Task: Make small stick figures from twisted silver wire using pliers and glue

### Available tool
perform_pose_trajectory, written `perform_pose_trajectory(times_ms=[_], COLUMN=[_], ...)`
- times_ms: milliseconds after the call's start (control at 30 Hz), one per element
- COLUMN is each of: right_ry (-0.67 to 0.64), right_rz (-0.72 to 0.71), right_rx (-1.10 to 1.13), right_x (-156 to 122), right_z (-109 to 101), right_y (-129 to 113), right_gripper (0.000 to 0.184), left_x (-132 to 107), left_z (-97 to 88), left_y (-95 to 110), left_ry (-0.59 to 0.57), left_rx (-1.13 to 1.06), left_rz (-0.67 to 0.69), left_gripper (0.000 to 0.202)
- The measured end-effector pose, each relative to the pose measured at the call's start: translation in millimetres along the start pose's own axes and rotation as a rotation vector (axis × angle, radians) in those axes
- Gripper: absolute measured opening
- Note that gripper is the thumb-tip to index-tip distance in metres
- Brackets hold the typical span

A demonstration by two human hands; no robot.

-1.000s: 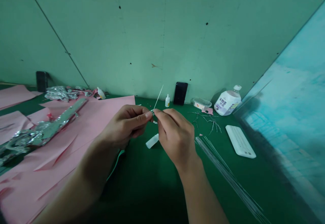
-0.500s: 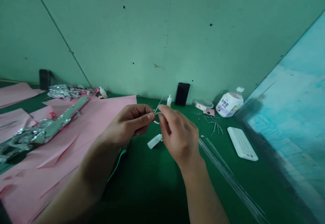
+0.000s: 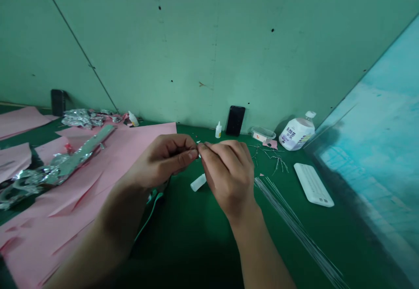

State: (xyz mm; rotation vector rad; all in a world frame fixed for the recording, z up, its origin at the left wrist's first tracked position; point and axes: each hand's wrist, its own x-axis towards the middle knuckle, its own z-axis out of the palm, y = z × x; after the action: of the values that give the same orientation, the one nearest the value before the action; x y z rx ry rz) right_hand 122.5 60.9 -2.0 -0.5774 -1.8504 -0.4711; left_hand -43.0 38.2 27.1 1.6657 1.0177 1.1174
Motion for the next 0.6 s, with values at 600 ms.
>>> perform_pose_trajectory(times_ms=[600], right_ry=[0.046], right_rz=[-0.011], right_rx=[-0.076], right_x=[-1.9], right_z=[3.6], right_y=[9.6], right_gripper=[0.016], left_x=[6.8], left_z=[8.0], left_y=[-9.9], left_ry=[-0.001], left_rx=[0.015], left_rz=[-0.028], left_gripper=[0.028])
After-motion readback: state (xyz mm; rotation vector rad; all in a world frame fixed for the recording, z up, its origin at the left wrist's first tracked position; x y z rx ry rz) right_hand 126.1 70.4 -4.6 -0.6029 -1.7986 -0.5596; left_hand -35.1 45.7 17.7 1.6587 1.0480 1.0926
